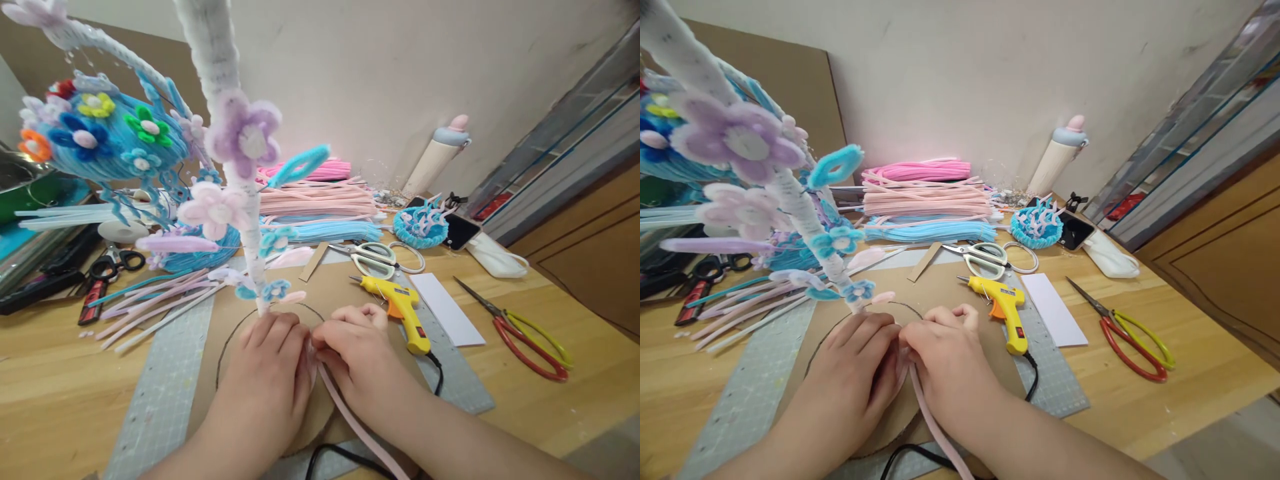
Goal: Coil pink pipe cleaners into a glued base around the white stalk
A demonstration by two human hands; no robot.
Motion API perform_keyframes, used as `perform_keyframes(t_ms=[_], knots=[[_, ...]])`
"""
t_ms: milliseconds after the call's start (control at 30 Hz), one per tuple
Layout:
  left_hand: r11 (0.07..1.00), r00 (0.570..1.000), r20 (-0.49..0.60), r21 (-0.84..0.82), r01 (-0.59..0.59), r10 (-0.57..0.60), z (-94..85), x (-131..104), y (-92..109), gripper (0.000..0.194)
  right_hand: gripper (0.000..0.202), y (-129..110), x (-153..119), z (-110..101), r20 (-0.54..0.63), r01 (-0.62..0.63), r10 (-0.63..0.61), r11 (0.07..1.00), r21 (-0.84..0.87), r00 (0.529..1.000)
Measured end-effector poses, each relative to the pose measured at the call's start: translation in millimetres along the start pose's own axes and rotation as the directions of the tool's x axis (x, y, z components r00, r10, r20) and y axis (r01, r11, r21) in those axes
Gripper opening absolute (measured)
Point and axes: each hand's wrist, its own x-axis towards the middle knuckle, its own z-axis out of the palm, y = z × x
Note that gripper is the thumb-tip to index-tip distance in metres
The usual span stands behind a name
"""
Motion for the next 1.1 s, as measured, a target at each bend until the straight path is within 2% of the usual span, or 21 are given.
perform_keyframes(t_ms=[367, 500, 633, 867, 1100], knots=[[0.992, 0.999, 0.015, -0.122, 0.038, -0.037, -2.3, -1, -4, 0.017, 0.025, 4, -11, 5, -0.049, 0.071, -0.070, 0.997, 0.013, 0.996], [0.986, 0.998, 0.020, -0.158, 0.058, -0.056, -3.1, 0, -4, 0.019, 0.019, 7, -13, 8, -0.112, 0.028, -0.026, 1.000, 0.013, 0.993], [0.984, 0.999, 0.013, -0.176, 0.040, -0.039, -5.0, 1, -4, 0.019, 0.015, 11, -11, 7, -0.114, -0.053, 0.055, 0.998, 0.020, 0.992], [0.998, 0.998, -0.043, -0.047, -0.047, 0.045, -4.5, 0, -6, 0.023, 0.022, 13, -8, 4, -0.064, -0.124, 0.126, 0.992, 0.031, 0.990], [0.999, 0.999, -0.008, -0.004, -0.052, 0.052, -3.5, 1, -8, 0.023, 0.014, 14, -9, 5, -0.048, -0.129, 0.132, 0.990, 0.053, 0.990]])
